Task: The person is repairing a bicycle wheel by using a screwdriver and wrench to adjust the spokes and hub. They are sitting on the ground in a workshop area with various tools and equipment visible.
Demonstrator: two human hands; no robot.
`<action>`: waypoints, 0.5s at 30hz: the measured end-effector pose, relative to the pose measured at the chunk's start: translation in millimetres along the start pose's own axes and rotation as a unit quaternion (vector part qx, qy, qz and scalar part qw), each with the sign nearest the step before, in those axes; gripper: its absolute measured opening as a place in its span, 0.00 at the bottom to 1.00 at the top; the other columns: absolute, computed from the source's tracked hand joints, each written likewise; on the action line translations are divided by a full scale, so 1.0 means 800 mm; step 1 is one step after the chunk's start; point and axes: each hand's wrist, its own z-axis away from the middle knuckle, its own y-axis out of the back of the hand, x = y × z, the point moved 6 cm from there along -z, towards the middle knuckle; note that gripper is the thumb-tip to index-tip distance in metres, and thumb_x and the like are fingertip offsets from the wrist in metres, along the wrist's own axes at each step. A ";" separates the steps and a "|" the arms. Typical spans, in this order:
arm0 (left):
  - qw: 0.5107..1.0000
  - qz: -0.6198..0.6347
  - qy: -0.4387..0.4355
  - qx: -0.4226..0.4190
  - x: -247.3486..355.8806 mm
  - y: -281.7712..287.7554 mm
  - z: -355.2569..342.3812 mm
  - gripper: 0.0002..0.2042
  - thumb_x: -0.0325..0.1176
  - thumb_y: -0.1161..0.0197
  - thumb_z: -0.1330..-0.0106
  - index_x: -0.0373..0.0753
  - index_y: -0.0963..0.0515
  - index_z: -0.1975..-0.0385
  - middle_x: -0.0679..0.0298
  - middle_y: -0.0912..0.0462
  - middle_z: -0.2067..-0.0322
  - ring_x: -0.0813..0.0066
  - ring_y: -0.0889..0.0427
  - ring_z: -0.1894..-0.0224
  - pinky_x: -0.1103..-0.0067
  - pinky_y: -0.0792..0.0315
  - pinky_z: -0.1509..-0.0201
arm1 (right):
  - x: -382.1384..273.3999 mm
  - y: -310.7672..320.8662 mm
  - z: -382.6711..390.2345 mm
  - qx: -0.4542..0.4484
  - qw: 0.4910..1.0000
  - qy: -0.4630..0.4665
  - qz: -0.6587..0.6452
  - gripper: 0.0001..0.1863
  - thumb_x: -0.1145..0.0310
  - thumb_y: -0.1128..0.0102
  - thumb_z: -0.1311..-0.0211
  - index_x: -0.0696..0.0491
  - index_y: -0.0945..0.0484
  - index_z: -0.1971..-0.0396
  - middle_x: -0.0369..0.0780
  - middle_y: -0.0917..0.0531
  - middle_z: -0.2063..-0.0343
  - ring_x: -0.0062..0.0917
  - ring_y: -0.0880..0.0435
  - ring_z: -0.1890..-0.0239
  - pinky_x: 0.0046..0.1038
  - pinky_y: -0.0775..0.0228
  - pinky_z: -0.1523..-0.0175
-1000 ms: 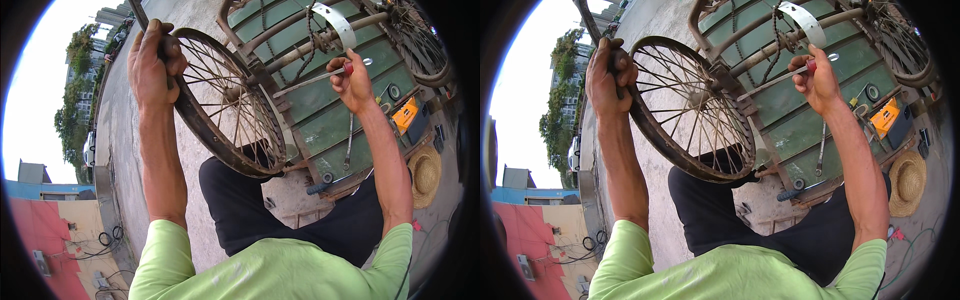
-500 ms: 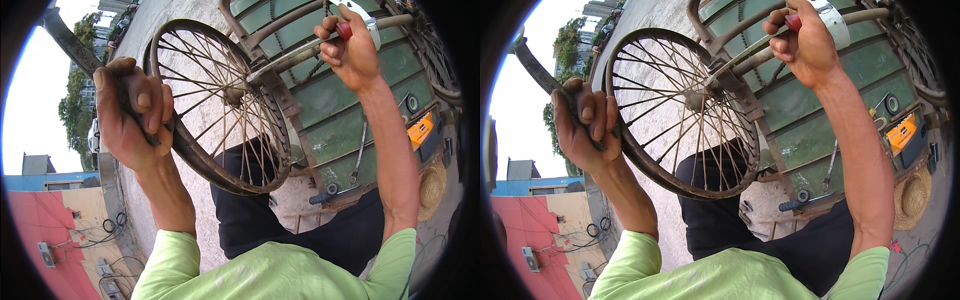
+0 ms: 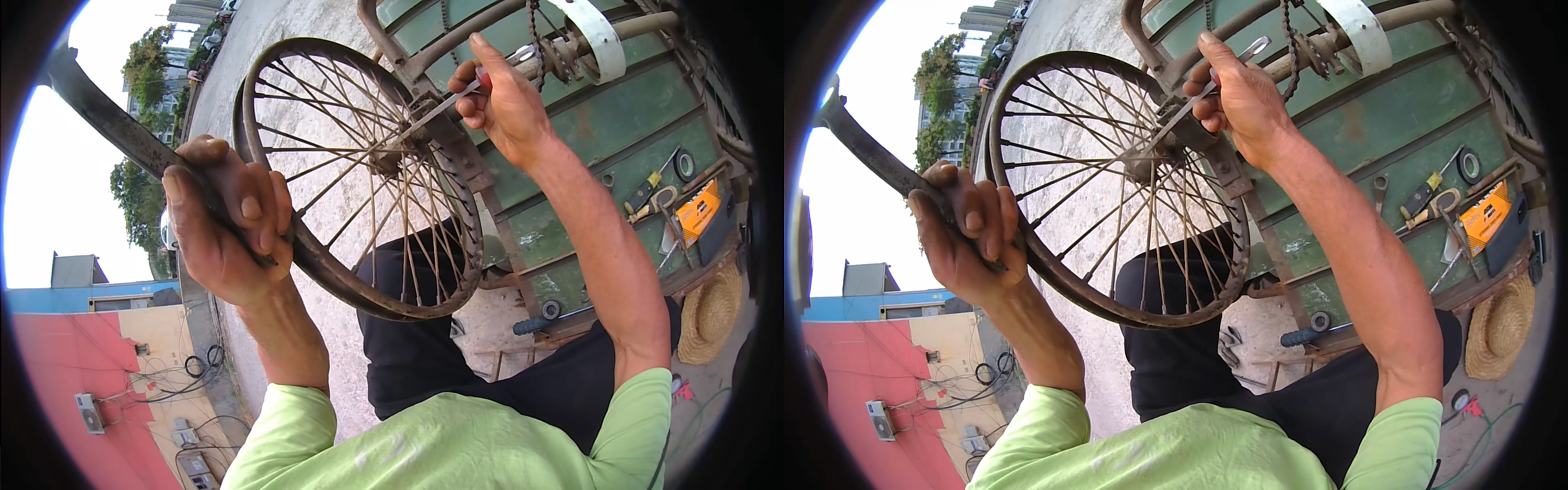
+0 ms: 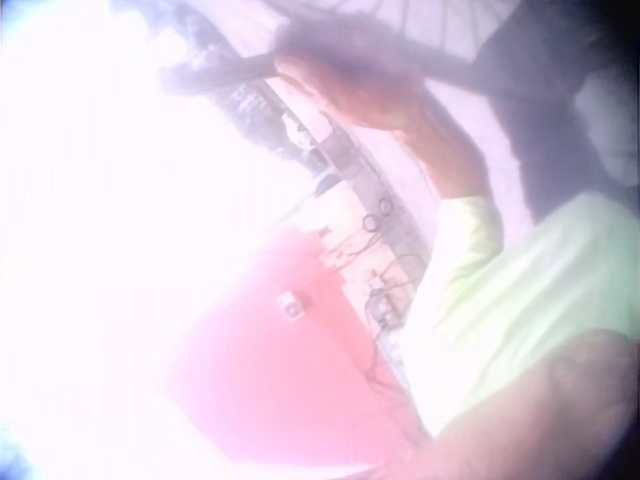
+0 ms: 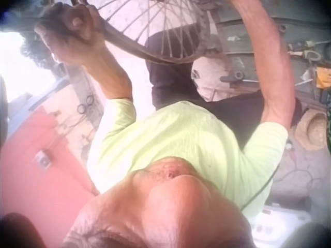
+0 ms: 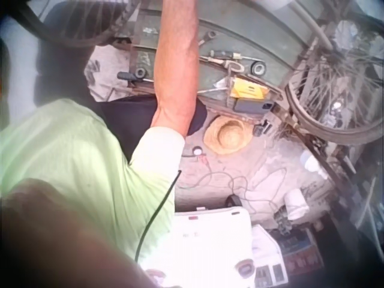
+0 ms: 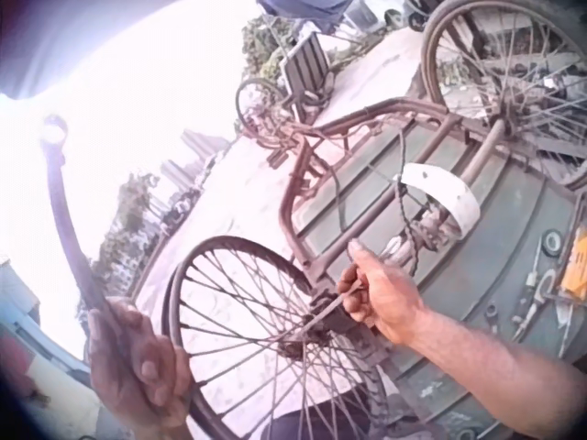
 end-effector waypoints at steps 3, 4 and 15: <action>1.000 -0.001 0.006 -0.022 0.001 -0.005 0.002 0.23 0.42 0.63 0.15 0.26 0.28 0.48 0.65 0.28 0.79 0.86 0.43 0.90 0.85 0.43 0.86 | -0.006 -0.009 -0.005 -0.036 0.997 0.053 0.050 0.19 0.50 0.41 0.25 0.54 0.23 0.60 0.37 0.19 0.65 0.15 0.20 0.73 0.20 0.30 0.72; 0.999 0.003 0.012 -0.036 0.002 -0.005 0.001 0.22 0.42 0.63 0.15 0.26 0.28 0.48 0.65 0.28 0.79 0.86 0.43 0.90 0.85 0.43 0.86 | -0.004 -0.008 -0.007 -0.033 0.996 0.063 0.056 0.19 0.51 0.41 0.25 0.54 0.23 0.59 0.37 0.19 0.64 0.14 0.20 0.73 0.20 0.29 0.71; 0.985 -0.109 0.131 -0.034 0.002 -0.014 -0.016 0.20 0.40 0.56 0.17 0.25 0.27 0.50 0.66 0.30 0.84 0.88 0.43 0.92 0.87 0.48 0.88 | 0.005 0.000 -0.018 0.024 0.970 0.150 0.187 0.19 0.57 0.39 0.27 0.59 0.18 0.68 0.40 0.16 0.83 0.20 0.18 0.81 0.24 0.24 0.75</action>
